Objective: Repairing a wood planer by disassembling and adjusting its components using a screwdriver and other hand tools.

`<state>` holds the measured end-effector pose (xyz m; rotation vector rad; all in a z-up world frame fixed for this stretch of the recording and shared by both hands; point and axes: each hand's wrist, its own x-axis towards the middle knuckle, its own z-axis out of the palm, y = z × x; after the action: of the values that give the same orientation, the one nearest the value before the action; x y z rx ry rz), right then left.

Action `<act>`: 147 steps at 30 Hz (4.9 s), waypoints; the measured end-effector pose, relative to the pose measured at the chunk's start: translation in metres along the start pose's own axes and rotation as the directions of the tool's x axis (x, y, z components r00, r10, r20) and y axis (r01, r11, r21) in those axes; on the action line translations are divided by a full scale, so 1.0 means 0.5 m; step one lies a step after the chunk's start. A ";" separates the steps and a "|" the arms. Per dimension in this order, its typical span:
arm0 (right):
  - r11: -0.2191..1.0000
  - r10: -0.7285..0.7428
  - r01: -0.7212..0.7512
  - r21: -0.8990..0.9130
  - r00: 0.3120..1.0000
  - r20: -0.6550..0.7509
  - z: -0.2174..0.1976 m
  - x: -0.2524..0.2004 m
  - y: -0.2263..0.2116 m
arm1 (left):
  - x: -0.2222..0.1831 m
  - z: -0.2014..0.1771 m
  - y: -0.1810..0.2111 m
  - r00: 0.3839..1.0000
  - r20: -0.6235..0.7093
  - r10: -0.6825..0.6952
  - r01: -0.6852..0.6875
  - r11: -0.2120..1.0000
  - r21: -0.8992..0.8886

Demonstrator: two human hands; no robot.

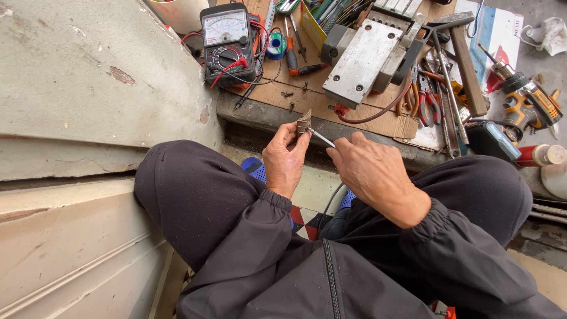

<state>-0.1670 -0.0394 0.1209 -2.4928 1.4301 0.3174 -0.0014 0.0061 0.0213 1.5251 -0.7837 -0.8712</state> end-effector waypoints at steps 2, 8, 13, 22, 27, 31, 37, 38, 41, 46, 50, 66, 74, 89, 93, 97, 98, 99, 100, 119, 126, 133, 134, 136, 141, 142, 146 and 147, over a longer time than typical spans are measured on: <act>0.999 -0.035 0.035 -0.008 0.996 -0.083 0.020 0.009 0.007 | 0.000 0.003 0.005 1.000 -0.007 0.004 -0.004 1.000 -0.002; 0.984 -0.168 0.141 -0.105 0.934 -0.317 0.036 0.024 0.010 | -0.010 0.004 0.026 0.996 -0.068 0.066 -0.064 0.998 0.027; 0.971 -0.231 0.235 -0.043 0.880 -0.414 0.066 0.027 0.015 | -0.016 0.011 0.027 0.980 -0.108 0.166 -0.158 0.985 0.075; 0.959 -0.182 0.269 0.091 0.827 -0.532 0.060 0.029 0.002 | -0.011 0.010 0.024 0.907 -0.140 0.397 -0.360 0.904 0.231; 0.932 0.025 0.138 0.335 0.899 -0.438 0.067 0.024 -0.006 | -0.010 0.013 0.012 0.863 -0.134 0.488 -0.438 0.852 0.287; 0.926 0.081 0.067 0.372 0.927 -0.367 0.052 0.020 -0.016 | -0.010 0.014 0.014 0.867 -0.129 0.482 -0.433 0.856 0.283; 0.868 0.113 -0.004 0.496 0.975 -0.192 0.030 0.018 -0.002 | 0.004 -0.002 0.010 0.979 -0.143 0.144 -0.145 0.989 0.005; 0.822 0.131 -0.002 0.569 0.974 -0.186 0.030 0.021 0.007 | 0.010 -0.006 0.002 0.996 -0.079 0.035 -0.049 0.983 -0.176; 0.562 0.211 -0.038 0.826 0.973 -0.098 0.041 0.037 0.028 | 0.001 -0.011 0.016 0.990 0.097 -0.107 0.137 0.910 -0.390; 0.017 0.212 -0.063 0.998 0.975 0.058 0.040 0.049 0.031 | -0.010 -0.013 0.022 0.946 0.278 -0.169 0.286 0.841 -0.460; -0.039 0.205 -0.064 0.997 0.976 0.071 0.036 0.041 0.028 | -0.012 -0.013 0.007 0.910 0.368 -0.192 0.357 0.813 -0.460; -0.149 0.276 -0.057 0.987 0.956 0.097 0.060 0.050 0.018 | -0.005 -0.008 0.009 0.904 0.338 -0.262 0.403 0.790 -0.462; -0.127 0.300 -0.055 0.990 0.950 0.091 0.057 0.046 0.010 | -0.005 -0.005 0.010 0.905 0.328 -0.270 0.402 0.794 -0.455; 0.178 0.391 0.072 0.981 0.910 -0.138 0.088 0.050 -0.004 | -0.011 0.004 0.028 0.930 0.282 -0.237 0.343 0.837 -0.426; 0.378 0.319 0.134 0.916 0.910 -0.264 0.067 0.036 -0.029 | -0.009 0.010 0.001 0.907 0.352 -0.230 0.374 0.823 -0.427; 0.397 0.294 0.175 0.901 0.906 -0.305 0.067 0.032 -0.029 | 0.001 0.014 0.001 0.898 0.366 -0.246 0.418 0.737 -0.531; 0.388 0.322 0.165 0.907 0.898 -0.301 0.054 0.030 -0.028 | 0.000 0.012 0.012 0.897 0.368 -0.245 0.428 0.685 -0.590; 0.378 0.353 0.155 0.913 0.888 -0.297 0.040 0.026 -0.026 | 0.000 0.013 0.024 0.896 0.373 -0.241 0.437 0.628 -0.644; 0.376 0.353 0.155 0.913 0.887 -0.296 0.055 0.033 -0.014 | 0.001 0.011 0.022 0.896 0.373 -0.242 0.437 0.629 -0.643; -0.322 0.196 -0.129 0.938 0.960 0.200 -0.006 0.060 0.053 | 0.005 0.001 -0.024 0.917 0.336 -0.212 0.385 0.687 -0.616; -0.342 0.306 -0.091 0.936 0.930 0.202 0.108 0.026 0.019 | 0.010 -0.008 0.005 0.943 0.298 -0.150 0.308 0.734 -0.605; -0.225 0.407 0.023 0.974 0.911 0.072 0.101 0.047 0.024 | 0.002 -0.014 0.044 0.892 0.359 -0.275 0.449 0.635 -0.628; -0.236 0.368 0.059 0.970 0.929 0.033 0.072 0.048 0.019 | 0.002 -0.017 0.055 0.863 0.393 -0.316 0.504 0.572 -0.647; -0.251 0.320 0.089 0.964 0.948 -0.004 0.065 0.054 0.012 | 0.003 -0.027 0.072 0.834 0.421 -0.357 0.551 0.506 -0.663; -0.285 0.323 0.073 0.956 0.946 0.024 0.111 0.057 0.006 | 0.003 -0.048 0.085 0.709 0.536 -0.458 0.683 0.260 -0.682; -0.285 0.322 0.072 0.956 0.947 0.024 0.117 0.057 0.004 | -0.002 -0.049 0.094 0.710 0.535 -0.458 0.683 0.260 -0.683; -0.275 0.378 0.055 0.960 0.924 0.055 0.141 0.060 0.014 | -0.023 -0.021 0.088 0.768 0.476 -0.428 0.640 0.545 -0.542; -0.273 0.394 0.042 0.961 0.917 0.071 0.152 0.059 0.016 | -0.031 -0.011 0.074 0.816 0.418 -0.399 0.567 0.692 -0.447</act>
<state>-0.1642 -0.0427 0.0390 -0.7827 1.1739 -0.9529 -0.0047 0.0178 0.0601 1.0850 -0.2520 -1.6043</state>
